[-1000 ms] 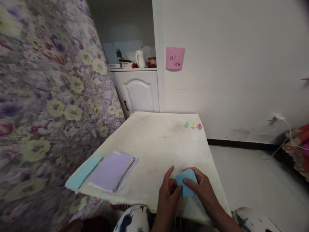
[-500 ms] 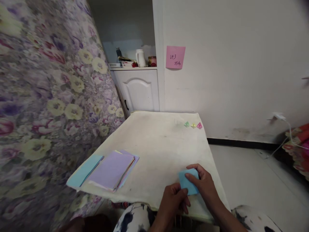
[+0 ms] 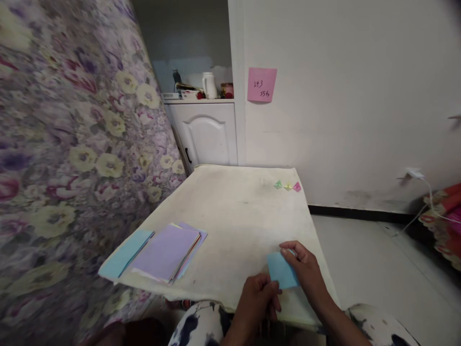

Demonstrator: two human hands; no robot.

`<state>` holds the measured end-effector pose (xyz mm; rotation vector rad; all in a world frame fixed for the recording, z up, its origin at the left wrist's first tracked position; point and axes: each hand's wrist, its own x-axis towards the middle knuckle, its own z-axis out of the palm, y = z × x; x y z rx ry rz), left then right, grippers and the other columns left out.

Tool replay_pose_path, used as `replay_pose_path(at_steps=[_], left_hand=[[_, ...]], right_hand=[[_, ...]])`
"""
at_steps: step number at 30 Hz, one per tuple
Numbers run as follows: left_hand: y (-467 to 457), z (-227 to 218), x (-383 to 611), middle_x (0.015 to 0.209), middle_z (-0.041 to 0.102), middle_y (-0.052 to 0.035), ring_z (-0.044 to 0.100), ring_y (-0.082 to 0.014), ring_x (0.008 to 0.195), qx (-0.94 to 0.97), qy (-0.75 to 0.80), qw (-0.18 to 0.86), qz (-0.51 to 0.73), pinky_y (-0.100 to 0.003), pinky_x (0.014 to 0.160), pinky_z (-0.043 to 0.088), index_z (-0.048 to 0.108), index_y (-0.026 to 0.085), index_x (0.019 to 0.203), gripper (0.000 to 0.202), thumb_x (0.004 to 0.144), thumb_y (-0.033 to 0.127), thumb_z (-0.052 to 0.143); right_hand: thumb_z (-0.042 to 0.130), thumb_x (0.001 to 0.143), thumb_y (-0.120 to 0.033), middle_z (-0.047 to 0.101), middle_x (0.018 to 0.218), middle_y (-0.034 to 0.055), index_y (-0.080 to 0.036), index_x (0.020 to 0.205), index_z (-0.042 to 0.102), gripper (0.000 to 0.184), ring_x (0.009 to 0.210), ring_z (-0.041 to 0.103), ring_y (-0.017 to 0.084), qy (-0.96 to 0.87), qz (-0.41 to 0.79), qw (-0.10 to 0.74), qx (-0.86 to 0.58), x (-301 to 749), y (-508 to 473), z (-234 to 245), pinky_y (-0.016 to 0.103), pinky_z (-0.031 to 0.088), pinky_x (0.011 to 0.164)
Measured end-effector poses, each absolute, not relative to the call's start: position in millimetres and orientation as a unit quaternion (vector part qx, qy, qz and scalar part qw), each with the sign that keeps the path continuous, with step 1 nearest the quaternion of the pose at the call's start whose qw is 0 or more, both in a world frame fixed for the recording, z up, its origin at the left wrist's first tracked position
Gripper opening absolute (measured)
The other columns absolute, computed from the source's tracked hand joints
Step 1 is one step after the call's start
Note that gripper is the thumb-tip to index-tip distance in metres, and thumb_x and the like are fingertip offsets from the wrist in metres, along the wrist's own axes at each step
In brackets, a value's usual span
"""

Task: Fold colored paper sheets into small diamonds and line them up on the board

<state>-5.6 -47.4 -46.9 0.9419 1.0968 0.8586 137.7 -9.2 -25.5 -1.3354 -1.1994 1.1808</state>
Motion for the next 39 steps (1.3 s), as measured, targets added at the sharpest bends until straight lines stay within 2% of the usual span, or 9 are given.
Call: replay_pose_path(at_steps=[8, 18, 21, 26, 31, 35, 39], left_hand=[[-47, -39, -10, 0.054, 0.065, -0.0040, 0.055, -0.0115, 0.037, 0.345, 0.452, 0.709, 0.417, -0.018, 0.036, 0.031, 0.053, 0.014, 0.071, 0.045, 0.070, 0.059, 0.053], [-47, -33, -11, 0.063, 0.067, -0.0062, 0.057, -0.0108, 0.042, 0.309, 0.416, 0.754, 0.404, -0.020, 0.040, 0.035, 0.052, 0.013, 0.074, 0.043, 0.065, 0.054, 0.064], [-48, -28, -11, 0.065, 0.068, -0.0080, 0.058, -0.0116, 0.044, 0.284, 0.412, 0.765, 0.406, -0.020, 0.041, 0.037, 0.055, 0.011, 0.080, 0.045, 0.069, 0.055, 0.060], [-52, -23, -10, 0.068, 0.069, -0.0126, 0.059, -0.0112, 0.045, 0.226, 0.421, 0.767, 0.428, -0.018, 0.040, 0.038, 0.059, 0.006, 0.087, 0.051, 0.079, 0.055, 0.047], [-52, -27, -13, 0.074, 0.070, -0.0143, 0.062, -0.0124, 0.049, 0.212, 0.378, 0.802, 0.412, -0.018, 0.042, 0.043, 0.060, 0.004, 0.093, 0.050, 0.081, 0.051, 0.048], [-50, -26, -14, 0.073, 0.070, -0.0146, 0.062, -0.0133, 0.048, 0.184, 0.361, 0.824, 0.396, -0.020, 0.044, 0.046, 0.062, 0.002, 0.090, 0.057, 0.083, 0.055, 0.041], [-51, -24, -14, 0.075, 0.070, -0.0146, 0.063, -0.0133, 0.051, 0.186, 0.353, 0.826, 0.399, -0.020, 0.046, 0.047, 0.061, 0.002, 0.094, 0.051, 0.084, 0.049, 0.044]], right_hand=[[0.055, 0.076, -0.046, 0.054, 0.061, -0.0017, -0.019, 0.085, 0.061, 0.030, 0.054, 0.047, 0.014, -0.500, 0.450, 0.498, -0.547, 143, -7, -25, 0.023, 0.037, 0.048], [0.050, 0.082, -0.042, 0.061, 0.072, 0.0002, -0.020, 0.093, 0.061, 0.027, 0.061, 0.050, 0.016, -0.577, 0.404, 0.461, -0.540, 135, -17, -13, 0.024, 0.040, 0.054], [0.049, 0.083, -0.041, 0.063, 0.079, 0.0006, -0.021, 0.098, 0.060, 0.027, 0.063, 0.051, 0.015, -0.593, 0.395, 0.453, -0.536, 134, -18, -14, 0.024, 0.041, 0.057], [0.050, 0.082, -0.038, 0.062, 0.078, 0.0003, -0.021, 0.105, 0.058, 0.029, 0.060, 0.049, 0.015, -0.610, 0.380, 0.440, -0.539, 135, -20, -16, 0.025, 0.041, 0.056], [0.052, 0.081, -0.034, 0.063, 0.092, 0.0014, -0.022, 0.111, 0.056, 0.033, 0.068, 0.054, 0.016, -0.617, 0.401, 0.439, -0.515, 134, -22, -14, 0.026, 0.044, 0.061], [0.053, 0.080, -0.033, 0.064, 0.092, 0.0010, -0.023, 0.114, 0.055, 0.036, 0.068, 0.055, 0.016, -0.617, 0.407, 0.439, -0.510, 136, -23, -11, 0.027, 0.045, 0.062], [0.054, 0.079, -0.031, 0.064, 0.103, 0.0022, -0.024, 0.117, 0.054, 0.039, 0.076, 0.057, 0.018, -0.623, 0.418, 0.441, -0.493, 138, -24, -9, 0.028, 0.046, 0.068]])
